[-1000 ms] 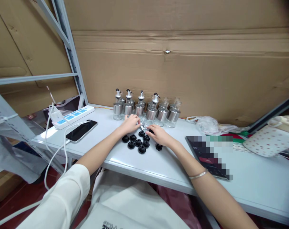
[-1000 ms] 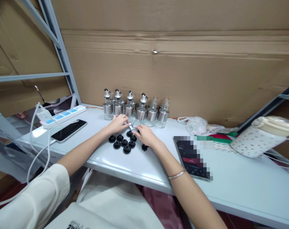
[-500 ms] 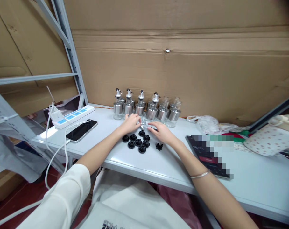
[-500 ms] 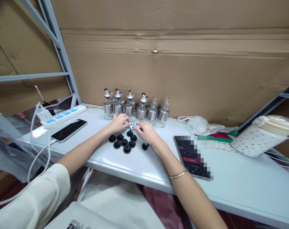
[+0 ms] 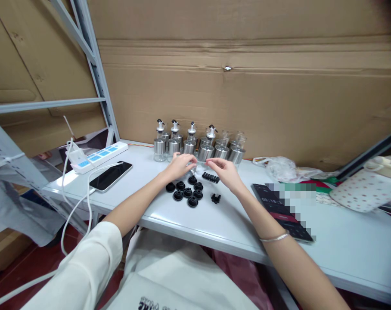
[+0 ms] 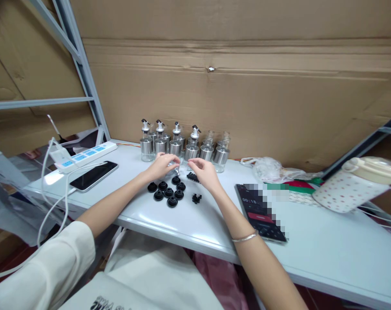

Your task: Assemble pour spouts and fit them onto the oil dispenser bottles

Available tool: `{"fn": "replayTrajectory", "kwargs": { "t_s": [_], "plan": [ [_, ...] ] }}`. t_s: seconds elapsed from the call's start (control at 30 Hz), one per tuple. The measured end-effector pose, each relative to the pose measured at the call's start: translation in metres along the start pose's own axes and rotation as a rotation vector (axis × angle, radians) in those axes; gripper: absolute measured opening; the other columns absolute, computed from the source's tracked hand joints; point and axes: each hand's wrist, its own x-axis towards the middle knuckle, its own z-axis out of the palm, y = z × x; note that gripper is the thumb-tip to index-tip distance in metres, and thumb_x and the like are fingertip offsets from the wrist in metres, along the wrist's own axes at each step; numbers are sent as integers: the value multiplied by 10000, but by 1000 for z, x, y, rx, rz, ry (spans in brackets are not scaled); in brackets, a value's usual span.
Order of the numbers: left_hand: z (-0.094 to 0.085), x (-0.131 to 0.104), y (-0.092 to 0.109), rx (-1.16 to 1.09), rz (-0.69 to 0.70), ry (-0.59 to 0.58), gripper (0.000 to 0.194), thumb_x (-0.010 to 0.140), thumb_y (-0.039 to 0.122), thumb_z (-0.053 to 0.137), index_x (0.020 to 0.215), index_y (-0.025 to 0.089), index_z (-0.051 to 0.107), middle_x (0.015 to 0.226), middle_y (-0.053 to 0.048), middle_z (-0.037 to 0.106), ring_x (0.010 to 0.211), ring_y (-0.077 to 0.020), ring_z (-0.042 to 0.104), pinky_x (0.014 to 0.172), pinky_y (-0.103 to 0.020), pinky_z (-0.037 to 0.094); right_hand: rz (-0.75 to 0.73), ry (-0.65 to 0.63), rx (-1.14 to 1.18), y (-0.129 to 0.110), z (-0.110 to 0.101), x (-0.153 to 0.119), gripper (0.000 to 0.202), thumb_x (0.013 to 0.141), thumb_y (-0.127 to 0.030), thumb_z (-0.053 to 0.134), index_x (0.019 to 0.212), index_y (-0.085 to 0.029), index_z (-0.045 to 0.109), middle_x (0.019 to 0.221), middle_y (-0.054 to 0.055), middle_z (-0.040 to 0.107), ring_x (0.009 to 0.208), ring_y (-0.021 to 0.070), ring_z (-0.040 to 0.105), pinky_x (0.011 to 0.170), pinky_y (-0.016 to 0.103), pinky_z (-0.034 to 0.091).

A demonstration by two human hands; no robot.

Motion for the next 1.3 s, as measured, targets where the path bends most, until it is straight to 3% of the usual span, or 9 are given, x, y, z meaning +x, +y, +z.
{"fn": "replayTrajectory", "kwargs": {
  "t_s": [0.2,0.43,0.77,0.9,1.17,1.3],
  "plan": [
    [5,-1,-3,15,63,-63,115,888,209,490,907,208,603,997,-12,683,1004,-196,585,1034,-463,203,-34,-95,-115,7,2,0,172,859,-218,549,945,-143,678,915,78,737,833,178,690,779,350,542],
    [5,-2,-4,65,78,-93,149,883,178,463,895,195,610,1024,-44,665,1053,-218,548,1023,-479,212,-134,-210,-345,14,7,-4,138,849,-137,576,944,-139,677,1022,81,685,1037,219,598,939,445,440],
    [3,-2,-6,82,88,-97,170,889,185,431,884,196,600,1024,-38,667,1030,-211,548,1008,-466,213,-216,-368,-433,27,15,-4,173,896,-279,567,978,-146,641,1088,68,645,1020,197,603,907,432,475],
    [2,-2,-4,83,112,-92,157,888,184,429,883,198,585,1014,-34,665,1034,-207,550,1007,-448,213,-207,-343,-421,25,14,-3,176,908,-289,548,973,-153,639,1071,65,652,985,183,616,892,413,489],
    [-1,-4,3,72,215,-63,178,863,137,452,1011,215,516,1086,-17,632,1077,-174,533,937,-325,276,-81,-161,-395,12,0,1,175,920,-272,530,979,-145,635,990,54,667,874,154,639,821,368,521],
    [-3,-5,5,82,237,-65,116,886,168,447,952,203,535,1050,-31,641,1039,-186,542,907,-321,284,-11,-174,-417,9,-1,-2,177,891,-297,574,952,-142,634,934,40,661,858,161,632,810,378,515]
  ]
}}
